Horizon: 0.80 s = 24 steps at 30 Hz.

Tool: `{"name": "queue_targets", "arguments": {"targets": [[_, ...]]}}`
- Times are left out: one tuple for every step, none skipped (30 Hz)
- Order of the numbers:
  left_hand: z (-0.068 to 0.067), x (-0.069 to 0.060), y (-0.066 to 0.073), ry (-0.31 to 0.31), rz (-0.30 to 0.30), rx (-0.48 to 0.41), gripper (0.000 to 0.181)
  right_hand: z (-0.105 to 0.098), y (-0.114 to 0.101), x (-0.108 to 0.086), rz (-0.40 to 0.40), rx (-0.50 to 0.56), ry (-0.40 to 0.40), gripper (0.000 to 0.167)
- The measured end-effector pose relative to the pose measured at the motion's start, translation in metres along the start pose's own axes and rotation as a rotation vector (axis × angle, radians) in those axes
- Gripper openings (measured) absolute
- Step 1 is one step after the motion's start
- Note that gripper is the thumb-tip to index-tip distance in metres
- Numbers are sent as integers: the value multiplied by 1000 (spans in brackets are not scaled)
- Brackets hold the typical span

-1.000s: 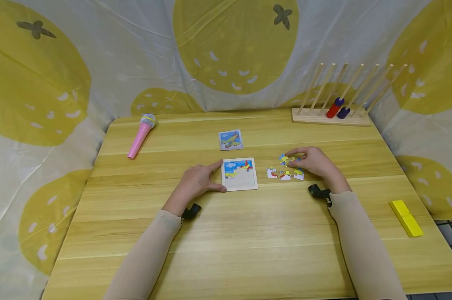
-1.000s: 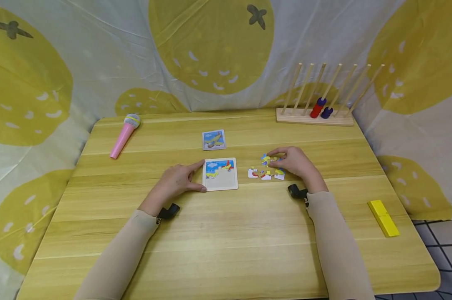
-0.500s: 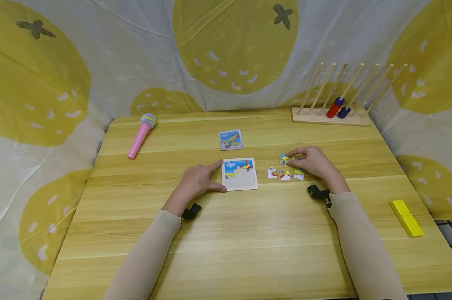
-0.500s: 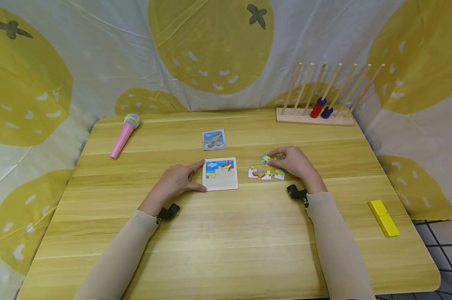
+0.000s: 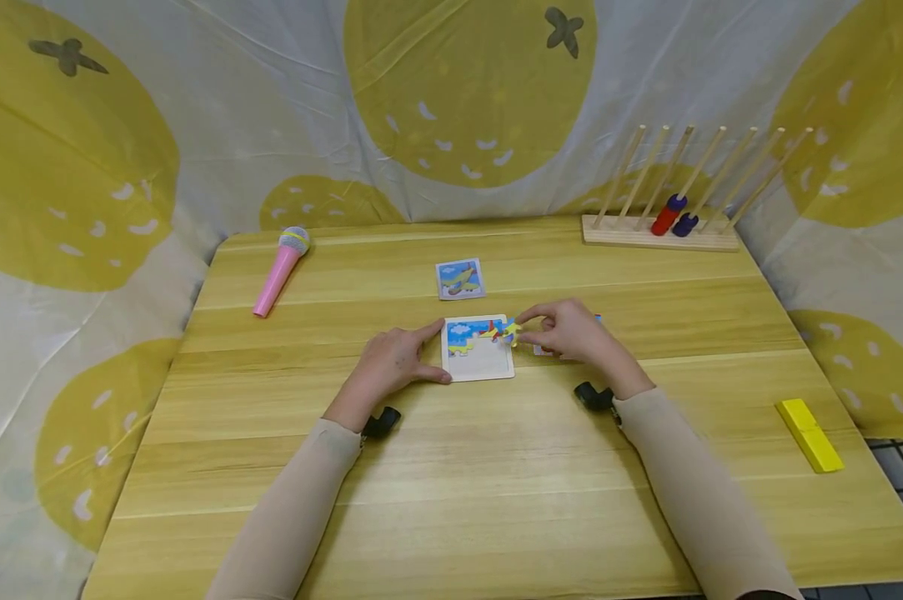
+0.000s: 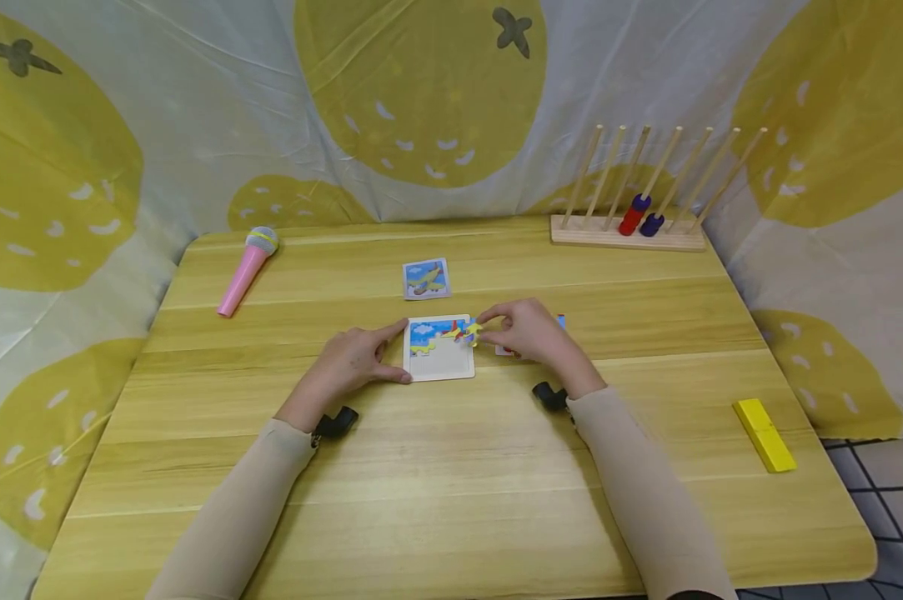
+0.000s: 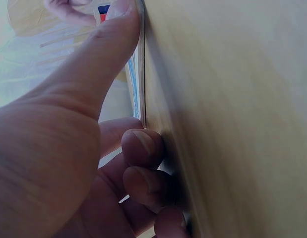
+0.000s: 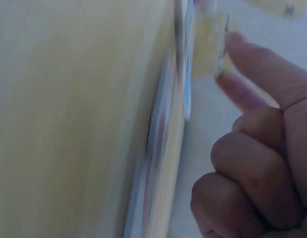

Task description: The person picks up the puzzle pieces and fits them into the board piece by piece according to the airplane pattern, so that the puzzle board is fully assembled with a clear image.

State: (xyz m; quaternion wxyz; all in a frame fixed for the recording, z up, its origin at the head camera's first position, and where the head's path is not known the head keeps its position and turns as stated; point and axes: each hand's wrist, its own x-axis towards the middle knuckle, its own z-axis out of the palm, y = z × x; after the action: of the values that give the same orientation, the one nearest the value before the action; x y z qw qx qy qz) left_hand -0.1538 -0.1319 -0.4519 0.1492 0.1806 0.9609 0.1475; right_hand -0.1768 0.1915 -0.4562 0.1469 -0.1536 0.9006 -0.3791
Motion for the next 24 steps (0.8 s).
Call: {"name": "queue_targets", "arguments": {"targets": [[0,0,0,0,-1,2,103,8,-7,4,-22,-7,-18,31],[0,0,0,1,1,4,103,15,-14,7,-45,-16,-30,31],[0,0,0,2,2,6,103,21,-19,10,-63,-27,-38,31],[-1,0,0,3,4,9,103,27,-24,12,-76,-39,-39,31],[-1,0,0,4,6,10,103,32,-27,14,-84,-53,-37,30],[-1,0,-1,3,5,11,103,35,-30,16,-88,-64,-33,30],[-1,0,-1,3,6,11,103,39,-32,17,-89,-77,-29,30],[0,0,-1,3,5,11,103,41,-33,18,-85,-89,-28,30],[0,-1,-1,2,3,11,103,43,-34,19,-81,-100,-26,30],[0,0,-1,1,3,11,103,44,-33,20,-79,-112,-24,31],[0,0,-1,0,1,9,103,45,-32,20,-78,-121,-23,31],[0,0,0,0,1,9,103,46,-32,21,-80,-131,-23,32],[0,0,-1,0,2,9,103,46,-31,21,-80,-141,-21,32],[0,0,-1,2,3,10,103,47,-31,21,-83,-149,-21,32],[1,0,-1,2,5,10,103,47,-30,22,-88,-161,-21,32],[1,0,-1,5,7,8,103,47,-31,22,-93,-173,-21,32],[1,-1,-1,7,9,8,103,47,-31,21,-97,-183,-20,32],[0,-1,-1,9,10,7,103,47,-32,21,-99,-190,-19,33],[0,-1,-1,10,12,8,103,47,-32,21,-101,-195,-15,33],[0,-1,-1,11,13,8,102,47,-33,21,-104,-196,-12,33],[0,-1,-1,10,13,7,102,47,-33,20,-105,-195,-9,33],[0,-1,0,10,14,9,102,47,-34,20,-105,-191,-6,33],[0,-1,0,8,13,8,102,47,-34,19,-104,-188,-5,33],[0,-1,0,6,13,9,102,48,-35,19,-105,-185,-5,33]]}}
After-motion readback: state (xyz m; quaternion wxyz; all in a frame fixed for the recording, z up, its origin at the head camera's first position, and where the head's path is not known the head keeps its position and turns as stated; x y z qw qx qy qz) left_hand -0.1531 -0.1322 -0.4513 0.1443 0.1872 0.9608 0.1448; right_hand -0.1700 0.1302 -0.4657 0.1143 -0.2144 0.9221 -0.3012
